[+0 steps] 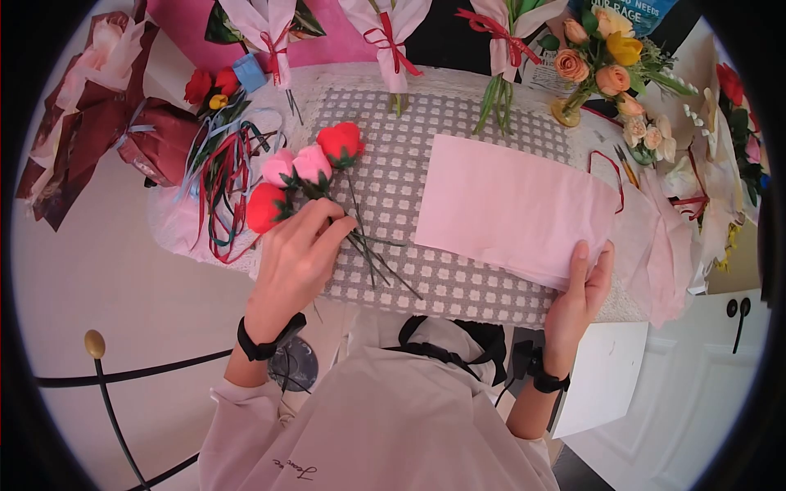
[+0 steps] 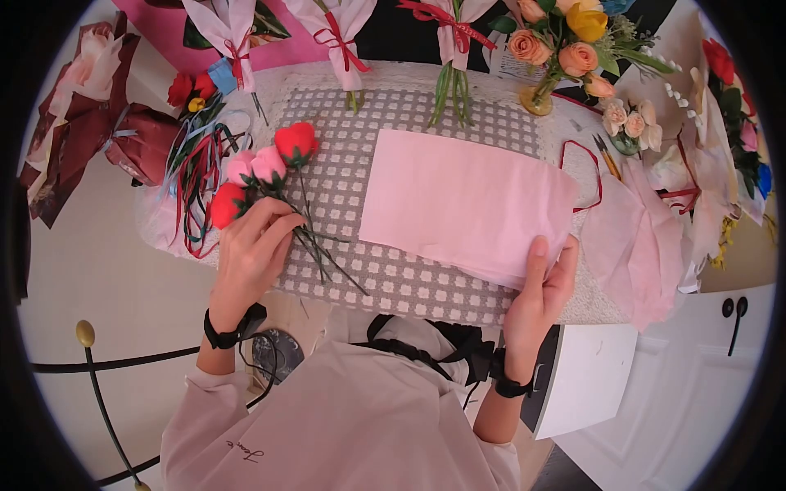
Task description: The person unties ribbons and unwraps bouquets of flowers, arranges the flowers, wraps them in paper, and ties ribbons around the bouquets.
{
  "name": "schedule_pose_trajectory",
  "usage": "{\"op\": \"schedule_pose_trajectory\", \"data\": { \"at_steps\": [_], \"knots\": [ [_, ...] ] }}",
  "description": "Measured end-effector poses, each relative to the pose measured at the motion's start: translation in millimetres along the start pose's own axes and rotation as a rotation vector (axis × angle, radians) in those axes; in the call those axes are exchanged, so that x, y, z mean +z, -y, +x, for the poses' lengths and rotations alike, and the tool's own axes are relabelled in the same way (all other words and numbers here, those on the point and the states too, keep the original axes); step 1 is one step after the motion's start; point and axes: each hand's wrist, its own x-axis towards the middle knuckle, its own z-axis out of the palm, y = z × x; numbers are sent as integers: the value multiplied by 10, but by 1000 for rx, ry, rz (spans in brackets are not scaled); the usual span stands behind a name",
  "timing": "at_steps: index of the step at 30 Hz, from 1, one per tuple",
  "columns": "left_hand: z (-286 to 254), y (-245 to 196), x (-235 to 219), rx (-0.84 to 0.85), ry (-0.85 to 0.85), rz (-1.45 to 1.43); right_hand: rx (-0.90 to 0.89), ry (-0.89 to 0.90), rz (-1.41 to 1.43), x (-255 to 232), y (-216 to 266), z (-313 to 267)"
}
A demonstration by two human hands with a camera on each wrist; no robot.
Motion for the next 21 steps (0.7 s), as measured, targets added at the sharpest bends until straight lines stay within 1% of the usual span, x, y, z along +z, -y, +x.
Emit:
{"op": "schedule_pose_trajectory", "data": {
  "at_steps": [3,8,11,15,17,21],
  "knots": [
    [31,-1,2,11,-30,23,11,23,7,-73,-75,0],
    [95,-22,-15,2,-111,42,17,26,11,-10,1,-9],
    [120,-21,53,0,-162,43,15,19,-1,-10,7,-5],
    [136,30,66,45,-133,40,12,22,8,-20,-17,-1],
    [142,17,45,38,-62,53,15,14,12,0,0,-5],
    [137,2,52,-18,-44,52,13,24,-12,-16,3,-4]
  ]
}}
